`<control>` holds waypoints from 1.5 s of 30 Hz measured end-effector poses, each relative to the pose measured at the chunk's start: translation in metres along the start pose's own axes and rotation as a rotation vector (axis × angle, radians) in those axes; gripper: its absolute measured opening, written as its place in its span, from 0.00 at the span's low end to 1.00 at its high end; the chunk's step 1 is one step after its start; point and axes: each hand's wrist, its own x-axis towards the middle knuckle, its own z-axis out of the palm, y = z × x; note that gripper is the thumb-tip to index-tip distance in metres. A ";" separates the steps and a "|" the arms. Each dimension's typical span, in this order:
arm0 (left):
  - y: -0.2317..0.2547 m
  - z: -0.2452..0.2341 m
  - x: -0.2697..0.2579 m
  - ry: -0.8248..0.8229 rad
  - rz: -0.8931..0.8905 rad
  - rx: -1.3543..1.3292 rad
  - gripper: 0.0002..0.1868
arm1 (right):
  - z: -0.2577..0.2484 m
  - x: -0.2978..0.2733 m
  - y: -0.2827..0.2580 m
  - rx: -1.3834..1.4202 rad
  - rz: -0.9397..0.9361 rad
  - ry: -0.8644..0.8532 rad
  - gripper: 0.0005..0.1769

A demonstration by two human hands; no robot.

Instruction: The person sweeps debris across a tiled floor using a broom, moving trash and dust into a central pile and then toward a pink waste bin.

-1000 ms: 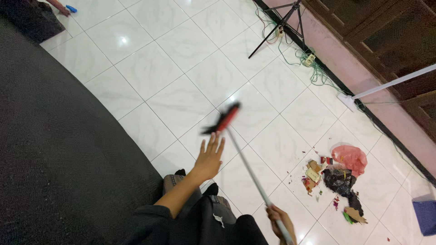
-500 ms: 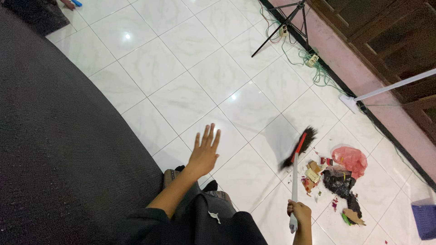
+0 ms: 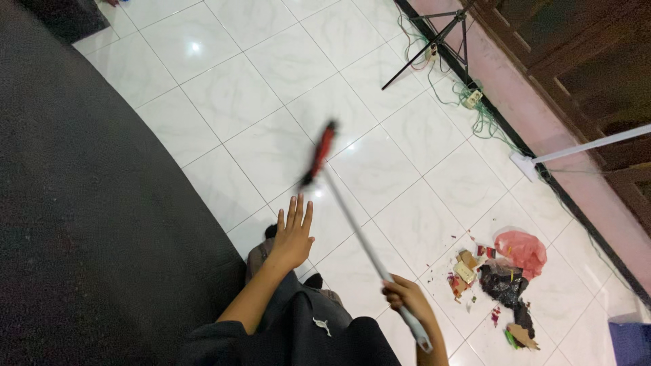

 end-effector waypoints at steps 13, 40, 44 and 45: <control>-0.112 -0.094 0.099 0.176 -0.076 0.012 0.52 | 0.255 0.198 -0.069 -0.311 0.190 -0.401 0.11; -0.048 -0.083 0.148 -0.026 0.239 0.106 0.52 | 0.063 0.130 -0.052 1.240 0.068 -0.297 0.14; -0.003 -0.067 0.121 -0.142 0.302 0.172 0.51 | 0.000 0.070 -0.005 1.013 -0.032 0.210 0.13; 0.006 -0.068 0.119 -0.142 0.314 0.192 0.51 | -0.015 0.067 0.005 0.994 -0.016 0.264 0.13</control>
